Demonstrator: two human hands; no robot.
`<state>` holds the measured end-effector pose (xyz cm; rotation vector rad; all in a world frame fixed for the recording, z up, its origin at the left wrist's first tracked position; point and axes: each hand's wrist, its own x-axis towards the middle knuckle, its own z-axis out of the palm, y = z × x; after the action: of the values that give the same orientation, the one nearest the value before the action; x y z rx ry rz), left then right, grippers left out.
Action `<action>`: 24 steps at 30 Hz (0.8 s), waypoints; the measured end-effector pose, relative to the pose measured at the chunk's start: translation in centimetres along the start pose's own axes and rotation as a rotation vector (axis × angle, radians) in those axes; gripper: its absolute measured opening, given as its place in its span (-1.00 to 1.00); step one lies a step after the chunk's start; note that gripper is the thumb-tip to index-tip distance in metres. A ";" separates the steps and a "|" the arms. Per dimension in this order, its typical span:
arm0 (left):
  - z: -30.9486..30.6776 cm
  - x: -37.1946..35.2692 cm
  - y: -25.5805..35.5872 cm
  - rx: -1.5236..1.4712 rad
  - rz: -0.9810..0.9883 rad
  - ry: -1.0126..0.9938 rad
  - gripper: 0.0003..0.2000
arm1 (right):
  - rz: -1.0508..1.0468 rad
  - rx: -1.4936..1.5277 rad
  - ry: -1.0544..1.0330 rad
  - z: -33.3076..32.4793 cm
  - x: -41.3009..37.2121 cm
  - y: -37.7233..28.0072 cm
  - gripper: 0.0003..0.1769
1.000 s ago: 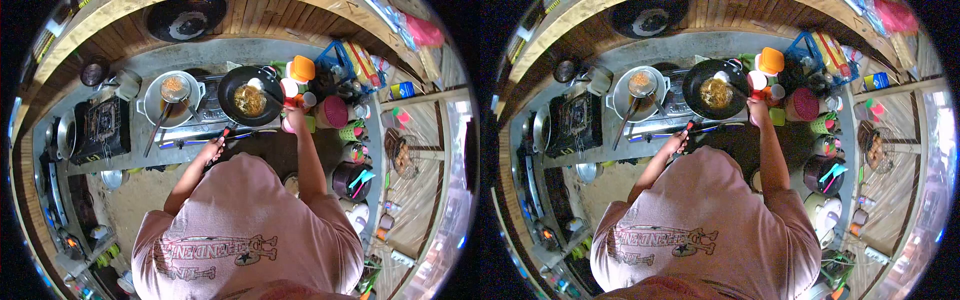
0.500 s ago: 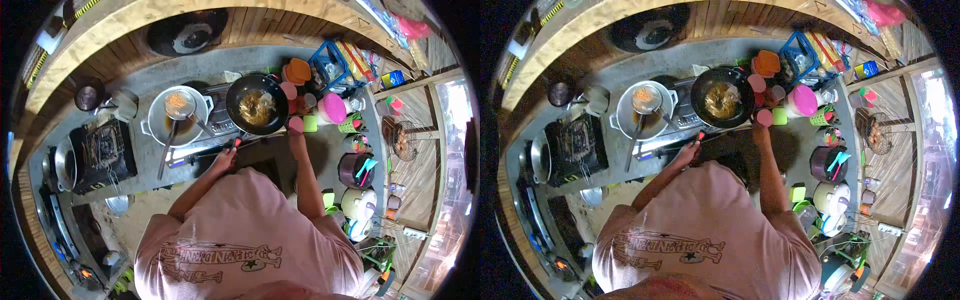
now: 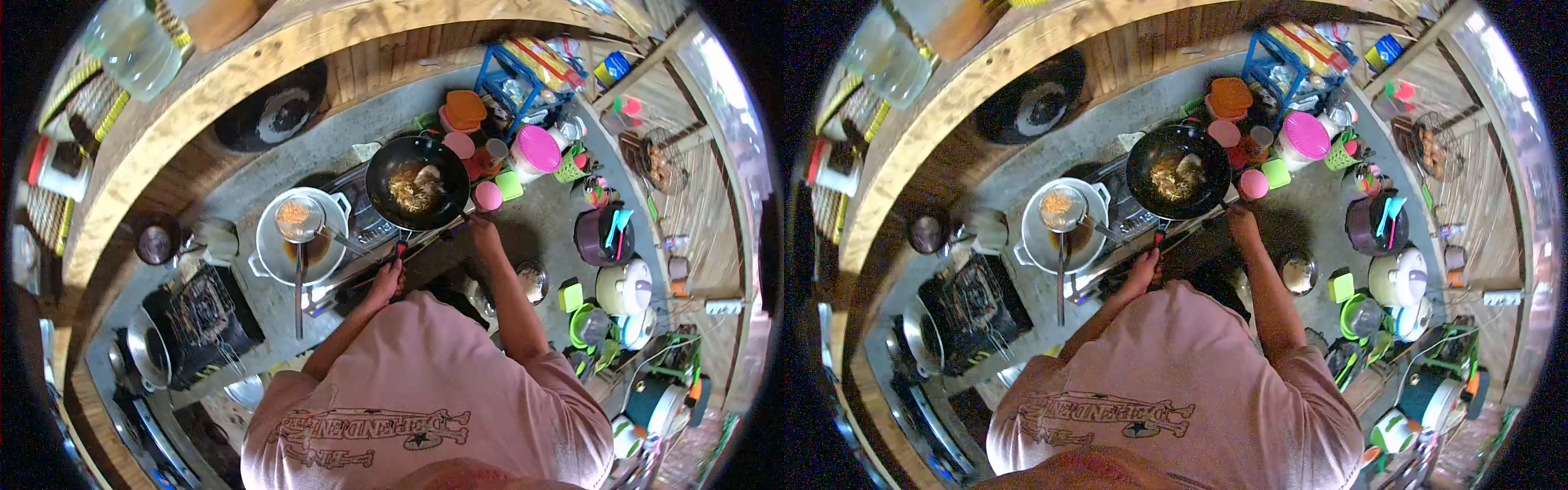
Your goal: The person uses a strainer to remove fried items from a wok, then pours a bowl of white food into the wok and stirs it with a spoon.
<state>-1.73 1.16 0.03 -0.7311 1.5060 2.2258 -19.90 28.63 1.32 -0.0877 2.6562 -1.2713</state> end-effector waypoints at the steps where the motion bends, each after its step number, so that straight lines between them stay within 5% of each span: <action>1: 0.1 -0.3 0.4 0.027 -0.013 0.013 -0.62 | 0.010 0.225 -0.100 0.4 -0.1 -0.5 -0.60; 5: -0.1 0.1 0.5 0.082 -0.016 0.011 -0.63 | -0.117 0.175 0.021 -1.9 -3.0 -5.7 -0.61; 8: 0.0 0.1 0.7 0.129 0.022 -0.007 -0.65 | -0.042 -0.174 0.128 -5.2 -5.3 -12.1 -0.58; 11: 0.2 0.2 1.1 0.076 0.012 -0.054 -0.65 | -0.041 -0.402 0.142 -4.6 -4.0 -10.3 -0.59; 15: 0.5 0.2 2.0 0.140 0.002 -0.038 -0.65 | -0.157 -0.292 0.151 -1.5 -2.1 -6.0 -0.60; 21: 1.1 -0.5 2.5 0.182 0.080 -0.006 -0.60 | -0.134 -0.425 -0.058 -3.3 -4.6 -12.1 -0.58; 23: 1.1 -0.5 2.6 0.193 0.056 -0.007 -0.59 | -0.475 -0.531 0.028 -3.4 -5.4 -12.7 -0.57; 24: 1.2 -0.5 2.7 0.197 0.034 -0.012 -0.58 | -0.475 -0.523 0.028 -3.3 -5.7 -13.1 -0.57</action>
<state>-3.12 1.23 2.68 -0.6337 1.7135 2.0628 -15.37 23.74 14.39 -0.8180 3.0277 -0.6273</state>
